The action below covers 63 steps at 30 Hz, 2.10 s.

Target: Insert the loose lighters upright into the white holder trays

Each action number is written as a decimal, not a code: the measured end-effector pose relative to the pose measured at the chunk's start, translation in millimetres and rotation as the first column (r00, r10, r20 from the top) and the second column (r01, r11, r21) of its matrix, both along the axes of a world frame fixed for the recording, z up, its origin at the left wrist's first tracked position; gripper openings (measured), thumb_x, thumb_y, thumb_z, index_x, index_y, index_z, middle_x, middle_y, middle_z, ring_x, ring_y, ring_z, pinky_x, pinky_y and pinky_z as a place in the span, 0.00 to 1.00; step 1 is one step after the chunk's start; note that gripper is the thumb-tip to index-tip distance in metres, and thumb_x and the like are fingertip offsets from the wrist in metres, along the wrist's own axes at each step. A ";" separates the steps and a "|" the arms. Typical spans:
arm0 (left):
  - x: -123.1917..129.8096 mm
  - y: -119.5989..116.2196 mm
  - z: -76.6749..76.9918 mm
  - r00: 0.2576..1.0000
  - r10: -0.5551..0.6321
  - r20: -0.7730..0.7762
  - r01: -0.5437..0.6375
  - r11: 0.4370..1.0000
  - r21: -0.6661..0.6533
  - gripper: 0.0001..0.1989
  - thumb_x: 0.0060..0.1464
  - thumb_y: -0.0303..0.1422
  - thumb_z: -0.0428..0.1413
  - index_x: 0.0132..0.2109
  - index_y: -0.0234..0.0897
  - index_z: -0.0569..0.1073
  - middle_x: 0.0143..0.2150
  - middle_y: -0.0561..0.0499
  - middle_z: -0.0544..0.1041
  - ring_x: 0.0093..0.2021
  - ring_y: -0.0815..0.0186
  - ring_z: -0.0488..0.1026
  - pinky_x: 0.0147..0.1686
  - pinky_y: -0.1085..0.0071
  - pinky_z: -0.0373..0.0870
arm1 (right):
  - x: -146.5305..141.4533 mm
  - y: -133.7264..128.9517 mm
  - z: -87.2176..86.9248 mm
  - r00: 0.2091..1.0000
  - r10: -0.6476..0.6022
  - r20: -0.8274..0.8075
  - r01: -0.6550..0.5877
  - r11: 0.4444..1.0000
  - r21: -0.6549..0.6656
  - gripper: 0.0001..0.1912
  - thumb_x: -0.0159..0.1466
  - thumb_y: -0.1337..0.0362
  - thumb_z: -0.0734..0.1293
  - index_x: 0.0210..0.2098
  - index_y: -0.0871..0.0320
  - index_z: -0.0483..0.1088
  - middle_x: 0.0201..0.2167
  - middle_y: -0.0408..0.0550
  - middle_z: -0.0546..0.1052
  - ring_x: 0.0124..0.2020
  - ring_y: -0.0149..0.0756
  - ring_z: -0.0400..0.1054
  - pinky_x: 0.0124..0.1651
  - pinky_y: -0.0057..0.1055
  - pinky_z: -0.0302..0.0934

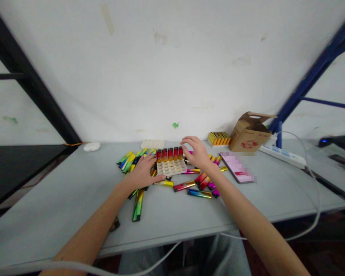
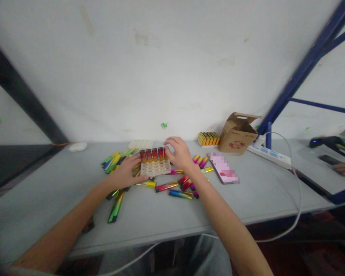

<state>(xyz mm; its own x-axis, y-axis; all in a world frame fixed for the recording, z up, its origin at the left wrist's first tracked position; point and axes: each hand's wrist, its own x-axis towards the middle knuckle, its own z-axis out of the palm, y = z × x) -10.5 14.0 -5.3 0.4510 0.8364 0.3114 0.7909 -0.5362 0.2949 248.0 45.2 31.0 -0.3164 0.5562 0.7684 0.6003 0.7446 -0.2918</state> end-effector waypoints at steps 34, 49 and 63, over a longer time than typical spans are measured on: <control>-2.9 2.1 -8.1 1.000 0.020 0.018 -0.021 0.997 0.072 0.36 0.49 0.54 0.59 0.57 0.33 0.72 0.60 0.34 0.71 0.64 0.42 0.63 0.65 0.45 0.57 | 13.4 -55.2 -1.9 0.905 0.424 0.026 -0.360 0.798 -0.483 0.11 0.58 0.56 0.74 0.36 0.56 0.76 0.39 0.47 0.75 0.39 0.36 0.70 0.43 0.32 0.64; -5.1 3.9 -7.6 1.000 0.012 -0.027 -0.010 0.999 0.048 0.37 0.51 0.55 0.56 0.60 0.33 0.69 0.63 0.34 0.69 0.66 0.42 0.61 0.66 0.45 0.55 | 15.6 -37.7 2.4 0.369 -0.191 -0.910 -0.868 0.278 -0.411 0.12 0.67 0.50 0.64 0.38 0.52 0.66 0.41 0.45 0.80 0.37 0.34 0.77 0.32 0.30 0.71; -4.0 4.6 -9.2 0.997 0.031 -0.064 -0.026 0.997 0.068 0.39 0.53 0.55 0.54 0.59 0.27 0.70 0.62 0.30 0.68 0.66 0.41 0.60 0.66 0.46 0.55 | 14.1 -39.3 -2.1 0.311 -0.251 -0.917 -0.933 0.105 -0.345 0.14 0.64 0.66 0.60 0.45 0.60 0.74 0.31 0.44 0.78 0.25 0.27 0.65 0.28 0.24 0.60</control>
